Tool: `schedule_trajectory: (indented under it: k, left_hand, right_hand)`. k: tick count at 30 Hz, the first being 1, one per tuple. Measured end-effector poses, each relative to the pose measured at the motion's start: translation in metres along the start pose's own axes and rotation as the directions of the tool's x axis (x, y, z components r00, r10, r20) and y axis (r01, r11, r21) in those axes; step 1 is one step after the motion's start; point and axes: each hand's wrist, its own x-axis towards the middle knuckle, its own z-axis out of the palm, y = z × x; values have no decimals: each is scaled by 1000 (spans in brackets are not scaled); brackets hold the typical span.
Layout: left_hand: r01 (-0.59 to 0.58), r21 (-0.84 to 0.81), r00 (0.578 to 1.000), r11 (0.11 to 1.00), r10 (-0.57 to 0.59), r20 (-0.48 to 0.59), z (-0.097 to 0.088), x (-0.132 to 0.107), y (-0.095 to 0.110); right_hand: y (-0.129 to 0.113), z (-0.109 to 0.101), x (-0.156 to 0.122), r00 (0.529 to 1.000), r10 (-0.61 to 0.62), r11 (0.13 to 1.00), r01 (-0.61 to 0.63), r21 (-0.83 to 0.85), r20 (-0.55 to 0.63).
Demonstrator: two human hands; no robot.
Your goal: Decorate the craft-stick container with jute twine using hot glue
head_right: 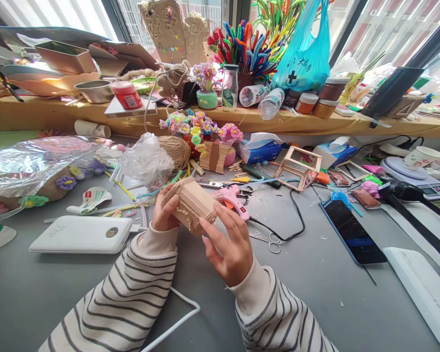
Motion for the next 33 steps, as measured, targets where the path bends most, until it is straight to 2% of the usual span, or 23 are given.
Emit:
schedule_trajectory:
  k: [5, 8, 11, 13, 16, 19, 21, 27, 30, 33]
  left_hand:
    - [100, -87, 981, 991, -84, 173, 4, -4, 8]
    - [118, -76, 974, 990, -101, 203, 4, -6, 10]
    - [113, -59, 974, 992, -99, 206, 2, -5, 8]
    - [81, -52, 978, 995, -70, 196, 0, -4, 5]
    - [-42, -27, 981, 999, 47, 189, -3, -3, 0]
    - [-175, 15, 965, 984, 168, 201, -4, -3, -2]
    - [-223, 53, 959, 973, 209, 192, -2, -4, -1]
    - [-234, 123, 962, 964, 212, 172, 2, -6, 4]
    - [-187, 107, 968, 977, 165, 189, 4, -7, 5]
    - [-115, 85, 978, 990, 98, 182, 5, -9, 4]
  right_hand:
    - [-7, -7, 3, 998, 7, 993, 0, 116, -55]
    - [-8, -7, 3, 996, 46, 985, -33, 171, -73]
    - [-8, -8, 4, 993, 62, 989, -48, 138, -103]
    - [-9, -8, 6, 992, 38, 996, -29, 80, -116]
    - [-9, -8, 8, 992, -7, 1000, 7, 2, -126]
    - [-7, -5, 8, 991, -17, 997, 6, -76, -136]
    - [-5, -3, 7, 991, -1, 995, -12, -100, -135]
    - [-2, -2, 7, 984, 107, 994, -111, -21, -144]
    - [-1, -4, 7, 974, 178, 983, -167, 81, -142]
    - [1, -9, 7, 942, 328, 928, -307, 211, -73]
